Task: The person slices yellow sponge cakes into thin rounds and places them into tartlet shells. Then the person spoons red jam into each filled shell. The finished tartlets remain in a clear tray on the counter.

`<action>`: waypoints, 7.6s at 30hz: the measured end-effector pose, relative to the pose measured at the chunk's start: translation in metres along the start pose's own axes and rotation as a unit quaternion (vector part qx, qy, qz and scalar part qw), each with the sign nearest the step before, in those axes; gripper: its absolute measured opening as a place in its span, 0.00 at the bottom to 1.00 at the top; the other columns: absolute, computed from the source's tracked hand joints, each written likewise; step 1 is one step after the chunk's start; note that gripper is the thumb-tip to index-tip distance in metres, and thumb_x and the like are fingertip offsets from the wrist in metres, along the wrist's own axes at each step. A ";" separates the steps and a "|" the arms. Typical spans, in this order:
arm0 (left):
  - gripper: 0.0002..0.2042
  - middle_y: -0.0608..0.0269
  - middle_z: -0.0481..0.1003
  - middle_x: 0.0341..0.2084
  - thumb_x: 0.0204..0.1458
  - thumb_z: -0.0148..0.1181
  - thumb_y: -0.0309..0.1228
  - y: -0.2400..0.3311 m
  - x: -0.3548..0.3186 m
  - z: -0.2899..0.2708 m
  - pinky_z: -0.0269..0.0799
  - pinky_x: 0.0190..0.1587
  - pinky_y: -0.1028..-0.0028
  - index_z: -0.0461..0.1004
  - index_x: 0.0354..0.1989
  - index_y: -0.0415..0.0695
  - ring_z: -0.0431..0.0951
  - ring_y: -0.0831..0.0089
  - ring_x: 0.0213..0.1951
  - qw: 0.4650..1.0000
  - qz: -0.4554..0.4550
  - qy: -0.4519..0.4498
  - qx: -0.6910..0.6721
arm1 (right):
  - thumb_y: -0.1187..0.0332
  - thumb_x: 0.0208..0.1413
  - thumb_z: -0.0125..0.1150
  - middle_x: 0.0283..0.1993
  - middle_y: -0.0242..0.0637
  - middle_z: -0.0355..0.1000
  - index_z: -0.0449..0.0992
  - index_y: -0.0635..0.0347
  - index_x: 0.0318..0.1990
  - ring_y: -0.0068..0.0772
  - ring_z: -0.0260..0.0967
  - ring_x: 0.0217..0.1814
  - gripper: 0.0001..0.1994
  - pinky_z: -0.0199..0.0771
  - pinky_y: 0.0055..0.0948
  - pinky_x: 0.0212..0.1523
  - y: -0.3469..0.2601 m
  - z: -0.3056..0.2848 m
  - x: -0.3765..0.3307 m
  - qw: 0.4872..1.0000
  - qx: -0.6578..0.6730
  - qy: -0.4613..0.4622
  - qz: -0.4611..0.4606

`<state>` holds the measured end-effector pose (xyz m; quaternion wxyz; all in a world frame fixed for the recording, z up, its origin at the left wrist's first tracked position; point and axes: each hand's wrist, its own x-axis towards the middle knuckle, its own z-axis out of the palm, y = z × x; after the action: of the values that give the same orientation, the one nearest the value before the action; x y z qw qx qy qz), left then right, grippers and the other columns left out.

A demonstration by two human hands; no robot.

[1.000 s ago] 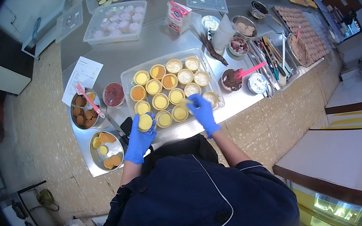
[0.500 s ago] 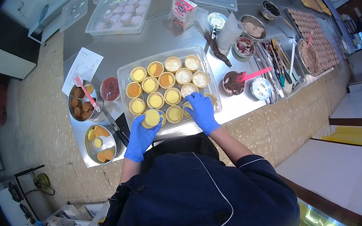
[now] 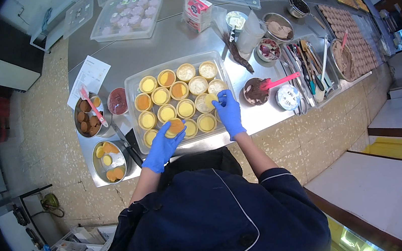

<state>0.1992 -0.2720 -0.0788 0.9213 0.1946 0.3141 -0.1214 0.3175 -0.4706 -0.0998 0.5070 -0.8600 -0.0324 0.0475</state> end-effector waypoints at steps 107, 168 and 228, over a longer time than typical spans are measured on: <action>0.14 0.61 0.75 0.25 0.46 0.61 0.30 0.112 -0.150 -0.269 0.69 0.32 0.78 0.71 0.40 0.36 0.74 0.77 0.28 0.748 0.348 0.439 0.357 | 0.80 0.50 0.50 0.38 0.38 0.71 0.73 0.61 0.39 0.34 0.70 0.40 0.10 0.66 0.29 0.44 -0.142 0.185 -0.096 0.918 -0.016 -0.340 -0.204; 0.21 0.52 0.64 0.51 0.56 0.44 0.31 0.153 -0.165 -0.230 0.69 0.50 0.66 0.54 0.58 0.39 0.69 0.61 0.50 0.948 0.312 0.067 0.015 | 0.70 0.47 0.62 0.43 0.33 0.70 0.71 0.58 0.44 0.24 0.67 0.44 0.15 0.68 0.24 0.44 -0.181 0.325 -0.151 0.878 0.199 -0.421 -0.109; 0.09 0.58 0.74 0.31 0.46 0.53 0.28 0.071 0.195 0.067 0.66 0.41 0.65 0.71 0.36 0.49 0.74 0.64 0.37 0.373 0.363 0.022 0.854 | 0.72 0.46 0.55 0.28 0.31 0.68 0.66 0.50 0.34 0.34 0.65 0.32 0.07 0.54 0.35 0.36 0.004 0.009 0.141 0.909 -0.330 -0.109 -0.232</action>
<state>0.4097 -0.2575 -0.1324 0.2145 0.9757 -0.0368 0.0255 0.4569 -0.4505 -0.1148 0.1846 -0.9358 -0.3002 0.0089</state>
